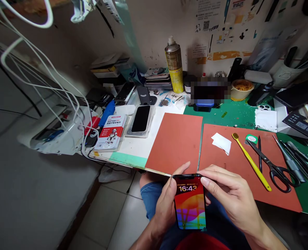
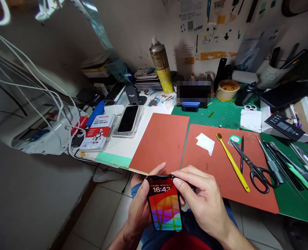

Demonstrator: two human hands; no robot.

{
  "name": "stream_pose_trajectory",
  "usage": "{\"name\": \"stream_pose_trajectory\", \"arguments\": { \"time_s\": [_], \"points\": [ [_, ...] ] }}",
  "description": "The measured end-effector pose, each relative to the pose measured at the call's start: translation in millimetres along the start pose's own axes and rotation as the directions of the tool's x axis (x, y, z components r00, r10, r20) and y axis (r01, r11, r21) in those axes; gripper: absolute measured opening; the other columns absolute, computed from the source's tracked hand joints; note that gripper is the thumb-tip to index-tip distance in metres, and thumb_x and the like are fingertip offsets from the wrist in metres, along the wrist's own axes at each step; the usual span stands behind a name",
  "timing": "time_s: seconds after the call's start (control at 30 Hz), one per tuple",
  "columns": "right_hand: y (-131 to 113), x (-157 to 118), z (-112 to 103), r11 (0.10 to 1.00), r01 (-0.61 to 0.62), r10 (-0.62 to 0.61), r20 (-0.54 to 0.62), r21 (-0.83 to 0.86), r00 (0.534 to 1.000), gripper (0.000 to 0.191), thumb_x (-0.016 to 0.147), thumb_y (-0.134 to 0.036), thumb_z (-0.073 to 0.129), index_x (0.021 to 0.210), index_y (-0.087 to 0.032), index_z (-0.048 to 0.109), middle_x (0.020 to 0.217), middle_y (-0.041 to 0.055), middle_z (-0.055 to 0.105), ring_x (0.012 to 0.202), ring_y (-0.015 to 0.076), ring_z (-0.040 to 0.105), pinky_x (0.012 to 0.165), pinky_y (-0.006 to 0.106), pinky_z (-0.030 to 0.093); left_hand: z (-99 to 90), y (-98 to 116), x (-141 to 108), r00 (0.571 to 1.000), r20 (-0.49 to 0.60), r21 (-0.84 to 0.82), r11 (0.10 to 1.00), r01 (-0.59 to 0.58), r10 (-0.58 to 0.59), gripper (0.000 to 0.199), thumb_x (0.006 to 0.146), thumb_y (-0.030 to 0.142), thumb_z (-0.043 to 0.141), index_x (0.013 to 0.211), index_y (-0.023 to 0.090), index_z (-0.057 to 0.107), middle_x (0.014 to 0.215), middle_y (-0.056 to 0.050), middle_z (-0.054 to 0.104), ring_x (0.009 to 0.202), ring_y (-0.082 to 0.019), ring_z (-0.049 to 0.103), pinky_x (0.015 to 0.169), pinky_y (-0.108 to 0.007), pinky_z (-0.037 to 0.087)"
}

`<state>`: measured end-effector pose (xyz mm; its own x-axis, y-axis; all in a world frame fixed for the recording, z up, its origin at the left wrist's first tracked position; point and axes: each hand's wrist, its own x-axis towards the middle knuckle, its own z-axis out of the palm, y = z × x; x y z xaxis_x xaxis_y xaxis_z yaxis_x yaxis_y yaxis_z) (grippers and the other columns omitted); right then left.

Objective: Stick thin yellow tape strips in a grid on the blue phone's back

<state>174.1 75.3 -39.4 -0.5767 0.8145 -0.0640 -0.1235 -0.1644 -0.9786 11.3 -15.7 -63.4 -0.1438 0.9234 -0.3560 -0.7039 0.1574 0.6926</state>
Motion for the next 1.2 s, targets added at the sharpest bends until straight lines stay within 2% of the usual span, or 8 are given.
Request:
{"name": "stream_pose_trajectory", "arguments": {
  "time_s": [0.3, 0.53, 0.73, 0.83, 0.9, 0.97, 1.07, 1.2],
  "points": [
    [1.9, 3.9, 0.9, 0.957, -0.163, 0.157, 0.041, 0.239, 0.987, 0.023, 0.104, -0.039, 0.070, 0.123, -0.034, 0.083, 0.100, 0.0038, 0.064, 0.060, 0.0118, 0.061, 0.049, 0.028, 0.053, 20.5, 10.9, 1.8, 0.986, -0.075, -0.123, 0.983, 0.138, -0.147, 0.065, 0.107, 0.058, 0.051, 0.163, 0.025, 0.046, 0.100, -0.013, 0.082, 0.073, -0.030, 0.081, 0.073, -0.048, 0.068],
    [1.3, 8.9, 2.7, 0.952, -0.192, 0.193, 0.018, 0.236, 0.981, 0.026, 0.099, -0.039, 0.076, 0.122, -0.028, 0.084, 0.097, 0.0035, 0.063, 0.055, 0.0121, 0.063, 0.046, 0.028, 0.054, 21.3, 14.7, 2.2, 0.975, -0.048, -0.107, 0.972, 0.210, -0.216, 0.073, 0.109, 0.061, 0.042, 0.171, 0.028, 0.027, 0.085, -0.010, 0.080, 0.074, -0.034, 0.081, 0.075, -0.051, 0.065],
    [10.8, 12.1, -0.8, 0.930, -0.216, 0.241, -0.049, 0.296, 0.969, 0.030, 0.102, -0.044, 0.073, 0.125, -0.027, 0.080, 0.095, 0.0032, 0.067, 0.063, 0.0131, 0.063, 0.051, 0.026, 0.054, 18.4, 14.8, 10.0, 0.980, -0.044, -0.141, 0.973, 0.184, -0.192, 0.067, 0.110, 0.060, 0.040, 0.170, 0.033, 0.028, 0.100, -0.013, 0.082, 0.083, -0.035, 0.082, 0.076, -0.051, 0.065],
    [16.7, 4.7, -5.3, 0.967, -0.168, 0.208, -0.209, 0.190, 0.956, 0.030, 0.100, -0.047, 0.075, 0.119, -0.025, 0.080, 0.109, 0.0071, 0.075, 0.090, 0.0198, 0.071, 0.075, 0.029, 0.061, 21.8, 23.5, 16.4, 0.985, -0.036, -0.175, 0.971, 0.162, -0.171, 0.067, 0.110, 0.059, 0.038, 0.171, 0.032, 0.025, 0.105, -0.015, 0.081, 0.086, -0.034, 0.083, 0.077, -0.049, 0.065],
    [18.9, -4.1, -7.2, 0.979, -0.193, 0.203, -0.234, 0.068, 0.951, 0.027, 0.098, -0.048, 0.077, 0.106, -0.023, 0.080, 0.102, 0.0062, 0.076, 0.093, 0.0210, 0.070, 0.081, 0.029, 0.058, 24.2, 29.7, 20.0, 0.987, -0.047, -0.193, 0.971, 0.143, -0.155, 0.067, 0.111, 0.058, 0.036, 0.171, 0.030, 0.024, 0.105, -0.016, 0.082, 0.089, -0.034, 0.083, 0.079, -0.048, 0.065],
    [20.0, -13.7, -6.9, 0.969, -0.244, 0.232, -0.191, -0.039, 0.954, 0.029, 0.098, -0.051, 0.076, 0.095, -0.022, 0.078, 0.093, 0.0050, 0.074, 0.086, 0.0199, 0.067, 0.074, 0.028, 0.055, 26.0, 34.3, 22.5, 0.984, -0.094, -0.197, 0.972, 0.128, -0.149, 0.067, 0.112, 0.057, 0.034, 0.171, 0.028, 0.023, 0.104, -0.017, 0.082, 0.091, -0.032, 0.082, 0.083, -0.047, 0.064],
    [20.1, -23.8, -3.0, 0.946, -0.299, 0.290, -0.092, -0.121, 0.953, 0.033, 0.098, -0.054, 0.073, 0.098, -0.022, 0.080, 0.096, 0.0063, 0.074, 0.084, 0.0210, 0.064, 0.070, 0.030, 0.051, 26.9, 36.9, 24.6, 0.980, -0.140, -0.178, 0.977, 0.115, -0.141, 0.068, 0.111, 0.058, 0.035, 0.171, 0.027, 0.026, 0.105, -0.018, 0.082, 0.092, -0.030, 0.082, 0.085, -0.045, 0.064],
    [18.2, -26.1, 1.0, 0.935, -0.326, 0.326, -0.027, -0.137, 0.945, 0.036, 0.098, -0.057, 0.072, 0.102, -0.023, 0.084, 0.095, 0.0072, 0.073, 0.084, 0.0230, 0.063, 0.068, 0.032, 0.049, 25.2, 35.8, 27.2, 0.988, -0.100, -0.177, 0.979, 0.097, -0.116, 0.067, 0.110, 0.059, 0.039, 0.168, 0.027, 0.034, 0.106, -0.016, 0.082, 0.090, -0.030, 0.081, 0.082, -0.043, 0.064]
  ]
}}
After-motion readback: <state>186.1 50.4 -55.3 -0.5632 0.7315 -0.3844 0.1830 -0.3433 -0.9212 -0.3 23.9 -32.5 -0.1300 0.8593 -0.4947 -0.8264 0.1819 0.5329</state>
